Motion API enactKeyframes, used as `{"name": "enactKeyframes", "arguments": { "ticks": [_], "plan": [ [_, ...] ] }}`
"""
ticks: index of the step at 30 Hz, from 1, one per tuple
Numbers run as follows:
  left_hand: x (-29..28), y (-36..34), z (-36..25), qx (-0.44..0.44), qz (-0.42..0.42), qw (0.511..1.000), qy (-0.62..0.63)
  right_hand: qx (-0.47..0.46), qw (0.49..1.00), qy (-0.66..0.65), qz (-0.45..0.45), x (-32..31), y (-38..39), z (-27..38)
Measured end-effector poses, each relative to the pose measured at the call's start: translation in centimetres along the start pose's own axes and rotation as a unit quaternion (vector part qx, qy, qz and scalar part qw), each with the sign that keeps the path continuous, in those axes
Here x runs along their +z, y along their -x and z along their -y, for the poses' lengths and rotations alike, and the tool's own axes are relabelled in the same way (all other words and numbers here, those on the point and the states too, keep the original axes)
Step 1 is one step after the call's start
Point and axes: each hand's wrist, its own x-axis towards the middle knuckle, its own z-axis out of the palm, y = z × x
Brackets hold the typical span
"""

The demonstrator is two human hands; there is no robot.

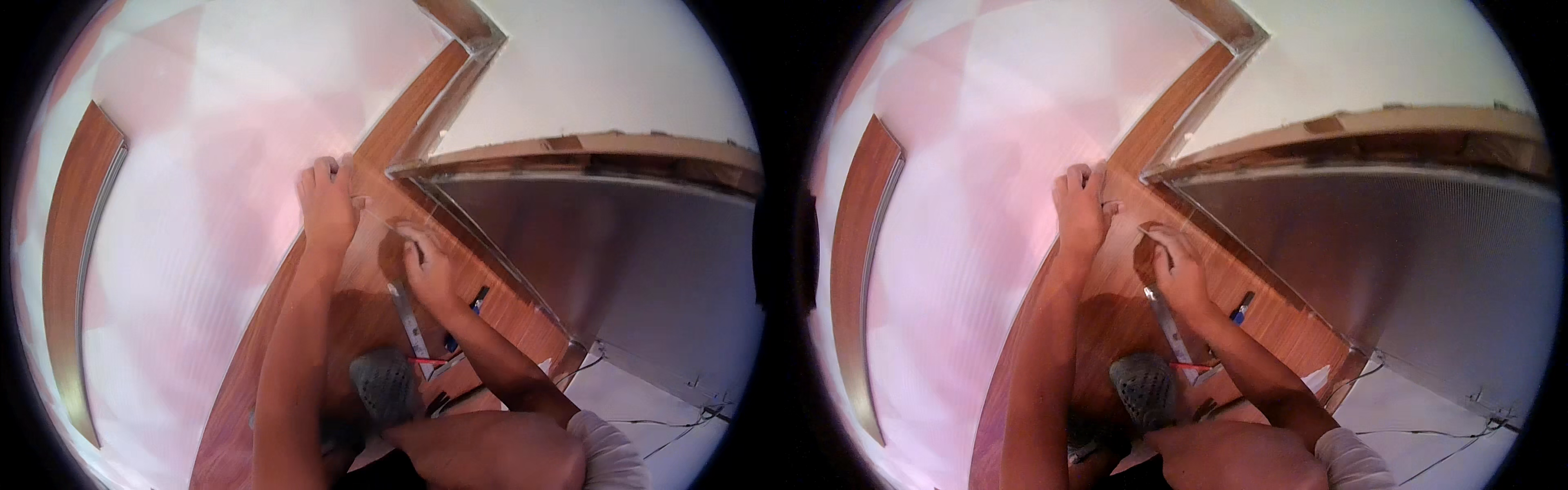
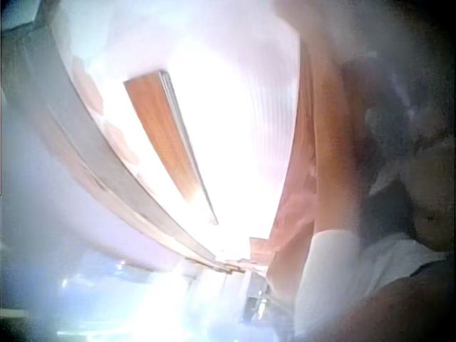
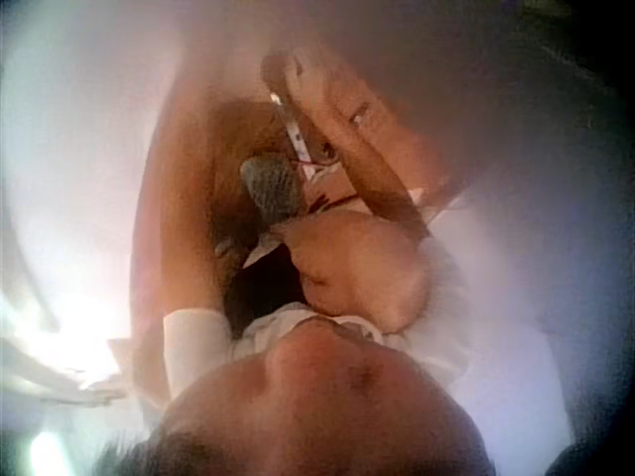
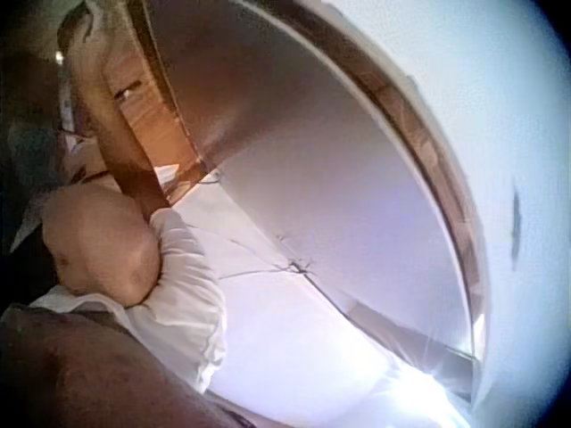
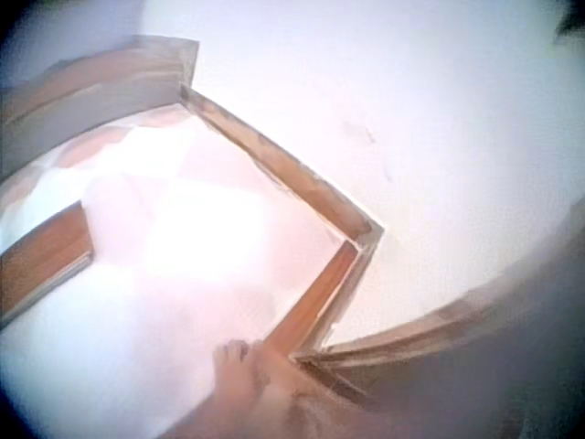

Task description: The person marks a wood floor plank with a pencil, fits it against a door frame, and uses a hammer to tap it into place.

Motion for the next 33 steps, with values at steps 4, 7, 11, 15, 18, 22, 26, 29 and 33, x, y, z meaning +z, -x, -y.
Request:
{"name": "enactKeyframes", "arguments": {
  "ticks": [4, 7, 11, 15, 18, 22, 26, 29, 33],
  "plan": [
    [-0.7, 0.1, 0.0, 0.004, -0.001, 1.0, 0.001, -0.101, 0.994, 0.023, 0.044, 1.2, -3.2, 4.4],
    [0.7, 0.3, 1.3, 0.022, -0.005, 0.999, -0.033, -0.163, 0.984, 0.058, 0.044, 2.9, -7.1, 8.0],
    [1.9, 1.0, 2.4, -0.034, -0.011, 0.999, 0.033, -0.174, 0.955, 0.23, 0.064, 5.7, -13.8, 10.6],
    [-0.1, 0.5, 1.0, -0.009, -0.013, 0.999, 0.043, -0.052, 0.866, 0.476, 0.141, 6.9, -22.5, 10.2],
    [-1.3, -0.1, 0.6, -0.011, 0.005, 1.0, 0.021, -0.008, 0.832, 0.52, 0.191, 5.8, -28.6, 8.5],
    [-0.5, 0.8, 0.6, -0.029, 0.0, 0.999, 0.044, 0.066, 0.675, 0.633, 0.372, 2.0, -39.0, 1.5],
    [-1.6, 0.9, 1.5, -0.055, 0.023, 0.997, 0.042, -0.062, 0.622, 0.665, 0.409, -1.6, -40.1, 3.7],
    [-1.0, 0.5, -0.6, -0.03, 0.007, 0.997, 0.071, -0.046, 0.639, 0.652, 0.406, -9.0, -44.6, -3.4],
    [-1.2, 0.6, 0.7, -0.055, 0.017, 0.997, 0.055, -0.094, 0.622, 0.633, 0.45, -5.5, -45.0, -2.8]
  ]
}}
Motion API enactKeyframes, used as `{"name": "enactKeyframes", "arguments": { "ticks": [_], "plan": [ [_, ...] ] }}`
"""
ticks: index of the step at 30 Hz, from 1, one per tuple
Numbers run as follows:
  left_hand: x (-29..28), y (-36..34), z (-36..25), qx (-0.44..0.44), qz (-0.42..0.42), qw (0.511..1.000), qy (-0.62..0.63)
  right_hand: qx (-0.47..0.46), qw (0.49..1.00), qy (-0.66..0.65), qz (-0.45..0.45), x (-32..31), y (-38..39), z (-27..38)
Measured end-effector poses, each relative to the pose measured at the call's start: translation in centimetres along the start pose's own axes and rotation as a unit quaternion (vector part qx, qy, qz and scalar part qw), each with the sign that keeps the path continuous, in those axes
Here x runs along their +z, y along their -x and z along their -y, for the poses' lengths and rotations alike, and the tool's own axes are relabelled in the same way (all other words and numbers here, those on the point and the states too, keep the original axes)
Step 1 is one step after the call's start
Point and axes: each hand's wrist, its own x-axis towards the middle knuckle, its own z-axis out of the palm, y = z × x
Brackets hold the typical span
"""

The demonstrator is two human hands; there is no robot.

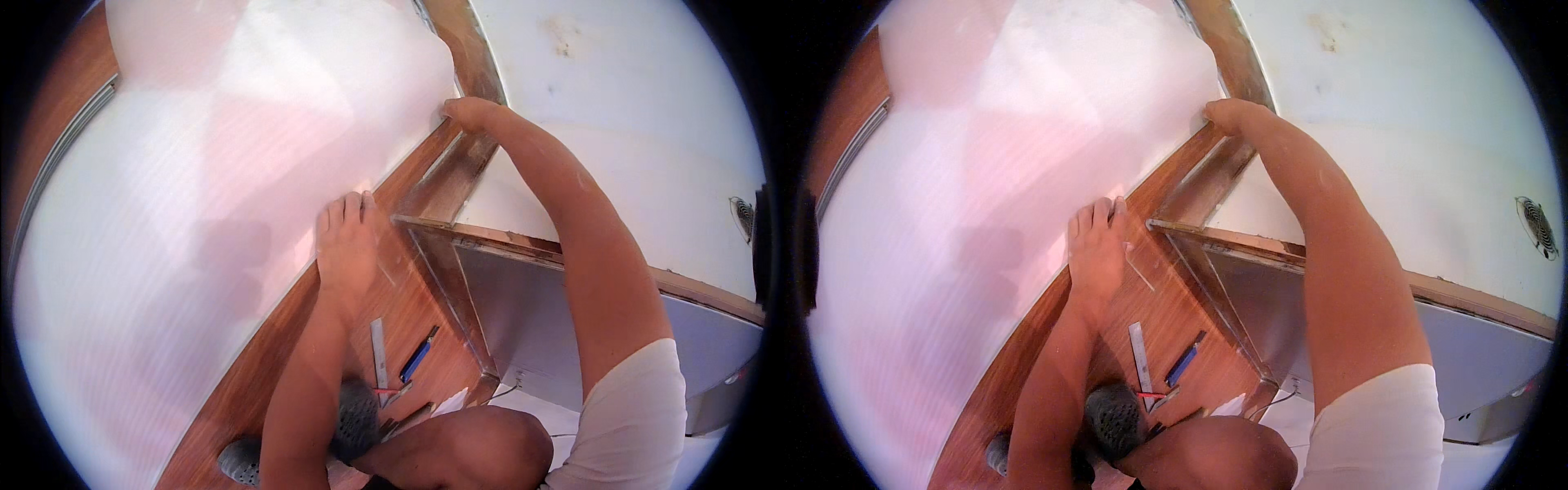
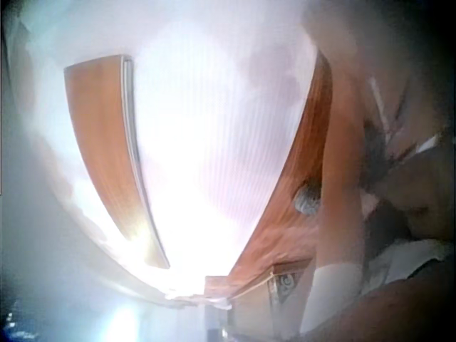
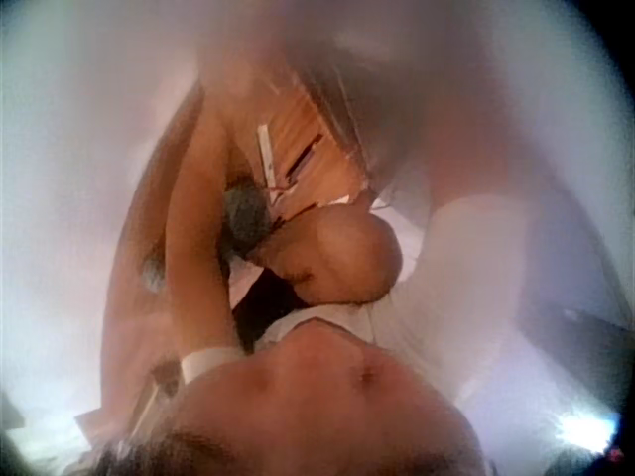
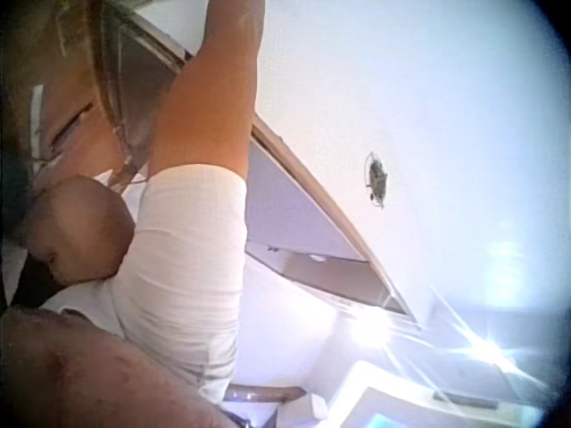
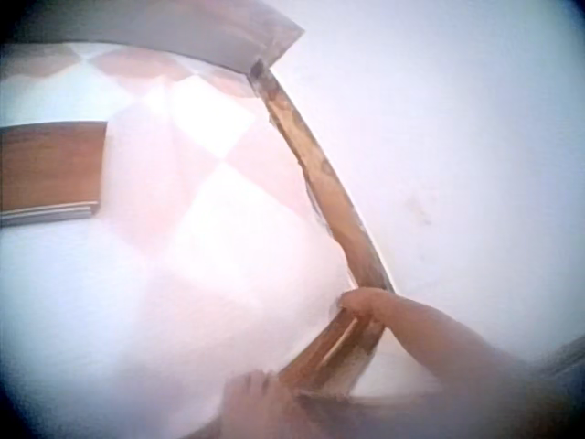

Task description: The person marks a wood floor plank with a pencil, fits it against a door frame, and uses a hammer to tap it into place.

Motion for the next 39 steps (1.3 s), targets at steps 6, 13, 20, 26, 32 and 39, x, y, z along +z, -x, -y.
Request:
{"name": "enactKeyframes", "arguments": {
  "ticks": [6, 13, 20, 26, 32, 39],
  "plan": [
    [0.4, -0.4, -0.3, 0.007, -0.022, 1.0, -0.013, -0.043, 0.997, 0.031, -0.049, -0.2, 1.5, -0.3],
    [0.1, 0.2, 0.5, -0.008, -0.017, 1.0, -0.005, -0.068, 0.996, 0.032, -0.042, -2.3, 2.4, 3.0],
    [0.6, 0.6, -0.2, -0.013, -0.02, 1.0, 0.003, -0.079, 0.994, 0.055, -0.042, -1.9, 0.7, 0.9],
    [1.6, 0.6, -0.2, 0.01, -0.046, 0.998, -0.032, -0.024, 0.998, 0.032, -0.043, 0.3, -0.4, -0.2],
    [0.5, 0.9, 0.5, 0.013, -0.034, 0.999, -0.023, 0.068, 0.99, 0.12, -0.006, -5.6, 0.0, 7.6],
    [2.8, 0.1, -1.3, 0.067, -0.021, 0.996, -0.06, 0.044, 0.959, 0.001, -0.28, -8.0, 1.4, 16.9]
  ]
}}
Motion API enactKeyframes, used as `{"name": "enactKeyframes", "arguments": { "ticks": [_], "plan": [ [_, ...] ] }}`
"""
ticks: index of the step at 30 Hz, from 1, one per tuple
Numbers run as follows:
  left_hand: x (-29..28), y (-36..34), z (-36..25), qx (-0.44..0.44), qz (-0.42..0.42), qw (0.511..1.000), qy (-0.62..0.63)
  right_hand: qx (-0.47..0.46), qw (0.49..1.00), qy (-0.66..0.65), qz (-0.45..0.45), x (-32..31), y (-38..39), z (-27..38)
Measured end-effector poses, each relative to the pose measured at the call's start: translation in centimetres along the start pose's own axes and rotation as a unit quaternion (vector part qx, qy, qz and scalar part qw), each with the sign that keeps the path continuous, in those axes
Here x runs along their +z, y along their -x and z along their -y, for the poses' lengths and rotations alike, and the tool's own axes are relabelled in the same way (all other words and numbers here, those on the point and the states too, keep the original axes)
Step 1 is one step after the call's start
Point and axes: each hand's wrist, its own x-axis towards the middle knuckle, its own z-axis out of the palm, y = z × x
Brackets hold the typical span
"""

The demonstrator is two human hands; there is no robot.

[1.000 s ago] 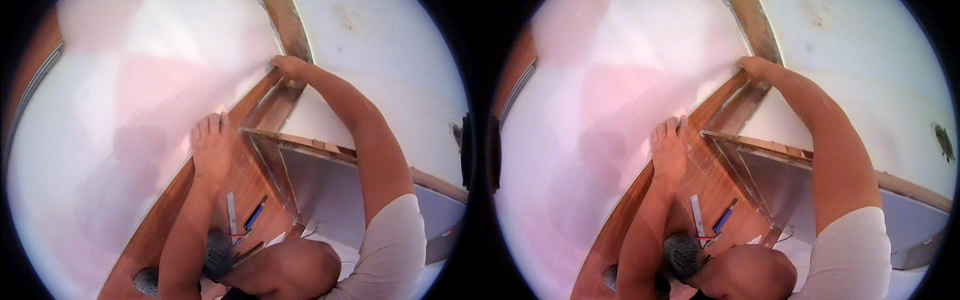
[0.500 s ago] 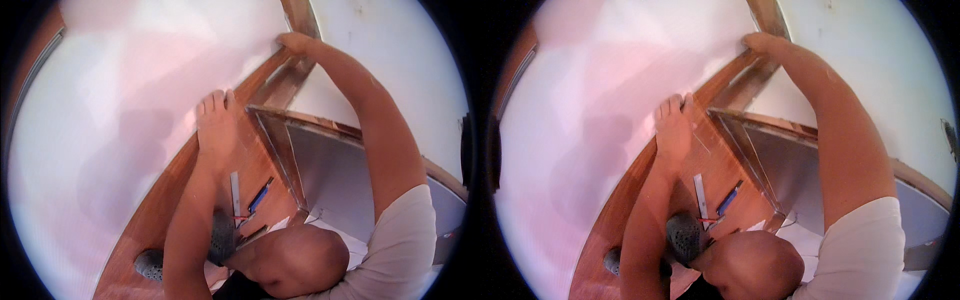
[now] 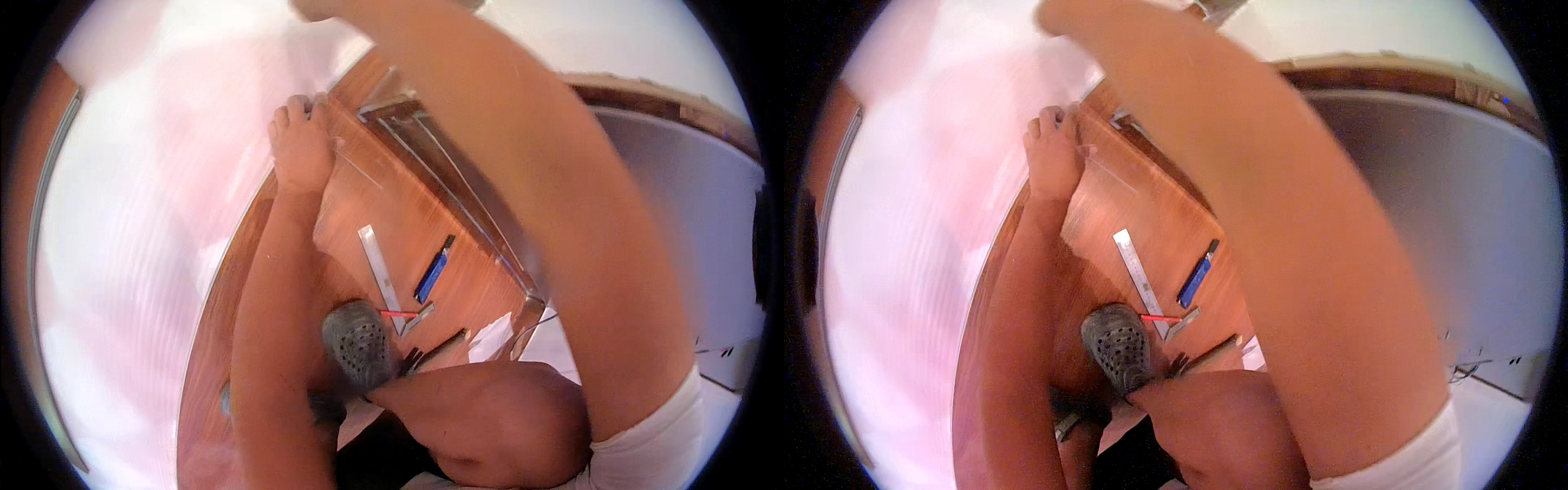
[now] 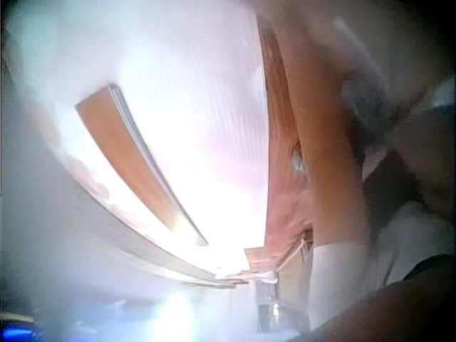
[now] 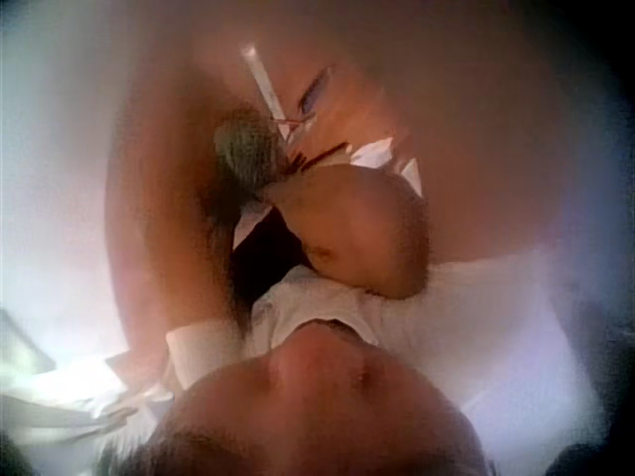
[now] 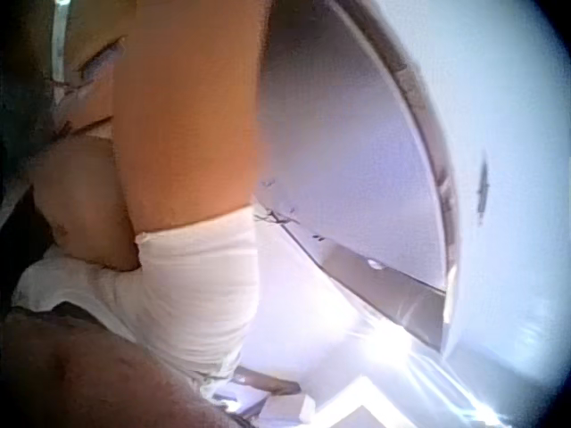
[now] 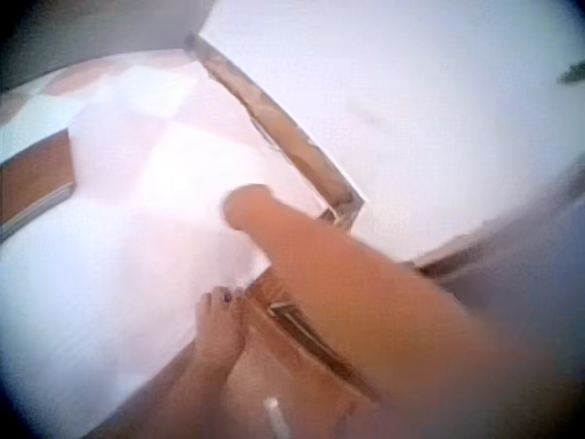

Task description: The person marks a wood floor plank with a pencil, fits it against a door frame, and uses a hammer to tap it into place.

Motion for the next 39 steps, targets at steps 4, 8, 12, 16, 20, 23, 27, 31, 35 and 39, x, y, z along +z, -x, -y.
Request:
{"name": "enactKeyframes", "arguments": {
  "ticks": [4, 8, 12, 16, 20, 23, 27, 31, 35, 39],
  "plan": [
    [-1.9, 1.0, 3.7, -0.015, -0.008, 0.993, -0.113, -0.061, 0.966, -0.22, -0.119, -9.7, 14.7, 12.8],
    [-0.6, -0.4, -0.2, 0.008, 0.0, 0.996, -0.09, -0.002, 0.944, -0.315, -0.101, -0.2, 32.2, 13.1],
    [-1.8, -0.4, 0.2, -0.019, 0.021, 0.989, -0.144, 0.088, 0.944, -0.304, -0.093, 9.1, 38.0, 13.2],
    [-2.5, -0.3, -0.2, -0.034, 0.044, 0.983, -0.172, 0.078, 0.957, -0.275, -0.043, 11.0, 37.7, 13.9],
    [-2.5, -0.3, 0.0, -0.012, 0.023, 0.988, -0.153, 0.078, 0.949, -0.299, -0.066, 12.5, 38.1, 14.4],
    [-2.4, 0.1, 1.0, 0.008, -0.006, 0.993, -0.121, 0.078, 0.938, -0.332, -0.065, 12.0, 38.4, 13.8],
    [-3.0, 1.0, 2.8, 0.095, 0.001, 0.994, -0.054, 0.082, 0.926, -0.364, -0.054, 11.4, 38.5, 13.4],
    [-3.5, 3.7, 5.2, 0.223, 0.099, 0.961, -0.127, 0.096, 0.914, -0.39, -0.063, 10.7, 38.0, 14.0],
    [-3.9, 4.9, 3.4, 0.236, 0.15, 0.948, -0.154, 0.116, 0.921, -0.367, -0.062, 11.5, 37.8, 14.5],
    [-3.8, 5.4, 3.3, 0.218, 0.16, 0.951, -0.151, 0.135, 0.92, -0.364, -0.058, 11.2, 37.4, 15.2]
  ]
}}
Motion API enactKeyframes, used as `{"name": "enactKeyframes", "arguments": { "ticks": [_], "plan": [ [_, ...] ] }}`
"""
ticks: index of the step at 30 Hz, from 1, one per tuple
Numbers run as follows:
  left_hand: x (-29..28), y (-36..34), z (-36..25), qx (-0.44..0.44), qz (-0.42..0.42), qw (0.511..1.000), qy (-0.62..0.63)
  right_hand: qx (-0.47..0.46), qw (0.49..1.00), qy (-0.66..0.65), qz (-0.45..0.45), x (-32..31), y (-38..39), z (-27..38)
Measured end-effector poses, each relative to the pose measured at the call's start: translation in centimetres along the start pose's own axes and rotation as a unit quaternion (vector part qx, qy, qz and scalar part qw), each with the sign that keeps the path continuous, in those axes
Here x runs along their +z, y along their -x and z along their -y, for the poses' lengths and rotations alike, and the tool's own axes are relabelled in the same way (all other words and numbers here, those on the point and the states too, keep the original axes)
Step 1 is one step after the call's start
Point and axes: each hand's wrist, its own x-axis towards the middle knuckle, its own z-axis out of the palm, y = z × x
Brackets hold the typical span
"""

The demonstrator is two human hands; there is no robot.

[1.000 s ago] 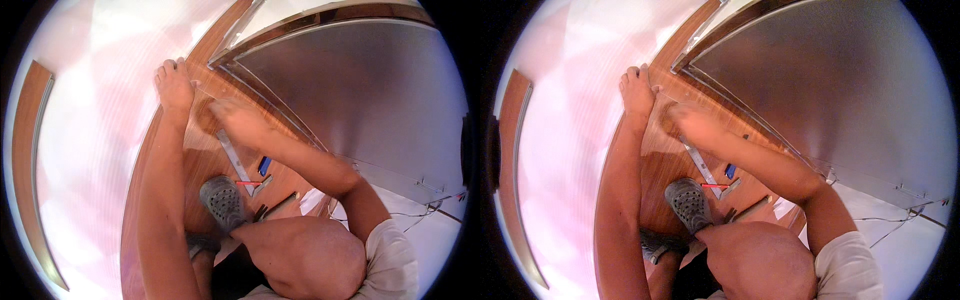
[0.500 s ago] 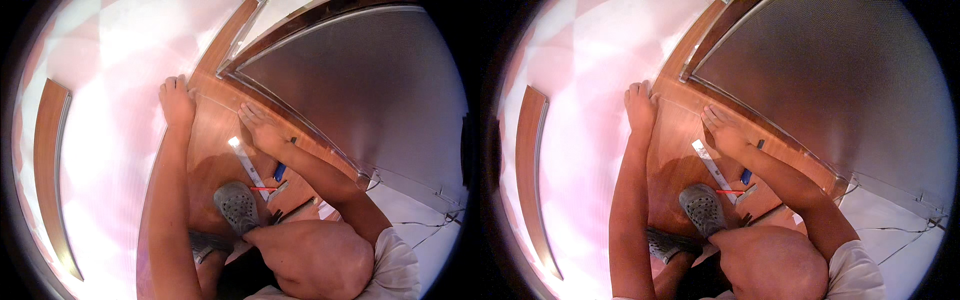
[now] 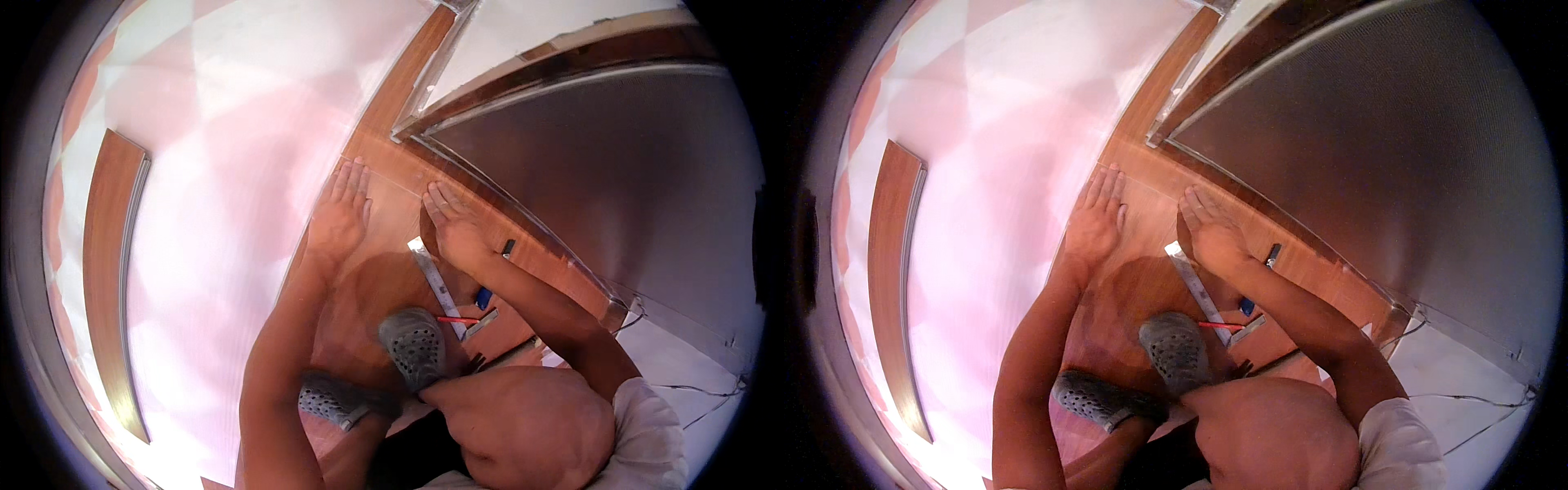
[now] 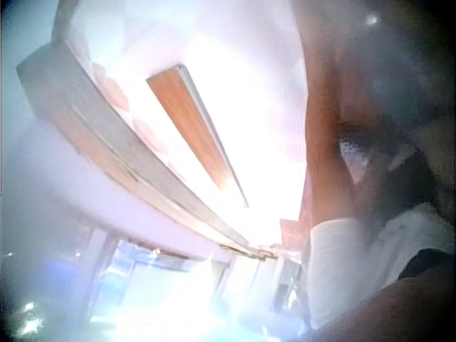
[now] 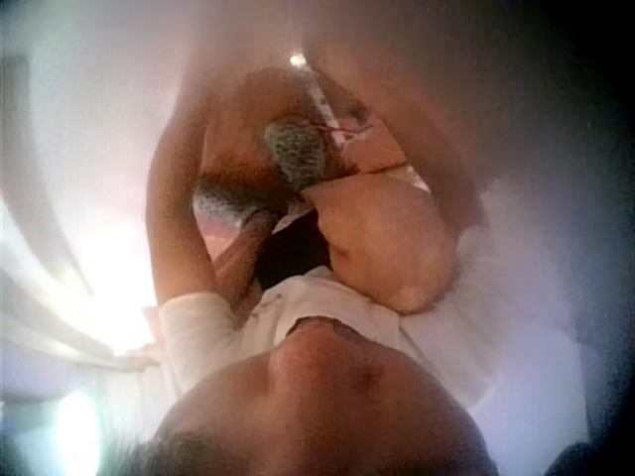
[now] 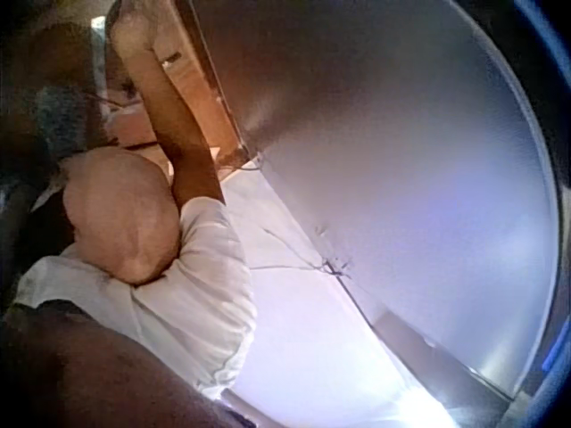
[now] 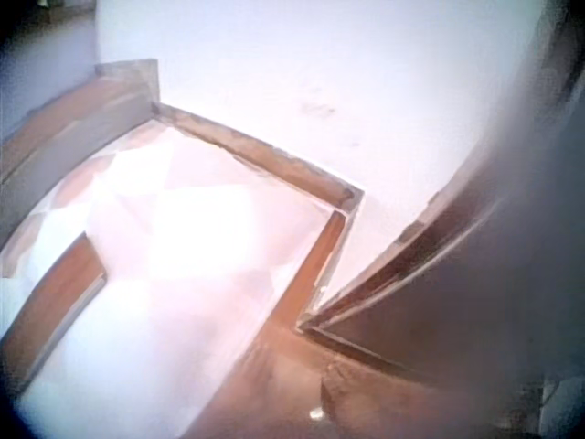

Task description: The person marks a wood floor plank with a pencil, fits it against a door frame, and uses a hammer to tap it into place.

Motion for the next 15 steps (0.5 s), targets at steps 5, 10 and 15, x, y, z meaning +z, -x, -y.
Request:
{"name": "enactKeyframes", "arguments": {
  "ticks": [5, 10, 15],
  "plan": [
    [-0.7, -0.5, 0.4, 0.008, -0.017, 0.999, 0.027, 0.006, 1.0, -0.002, -0.025, -1.8, -3.2, 2.7],
    [-1.1, -0.6, 0.1, -0.008, -0.015, 0.999, 0.047, -0.035, 0.997, 0.028, -0.067, 0.3, -4.9, 2.8],
    [-0.3, -0.6, 0.3, -0.008, -0.039, 0.998, 0.045, -0.041, 0.998, 0.03, -0.044, -0.4, -5.0, 2.8]
  ]
}}
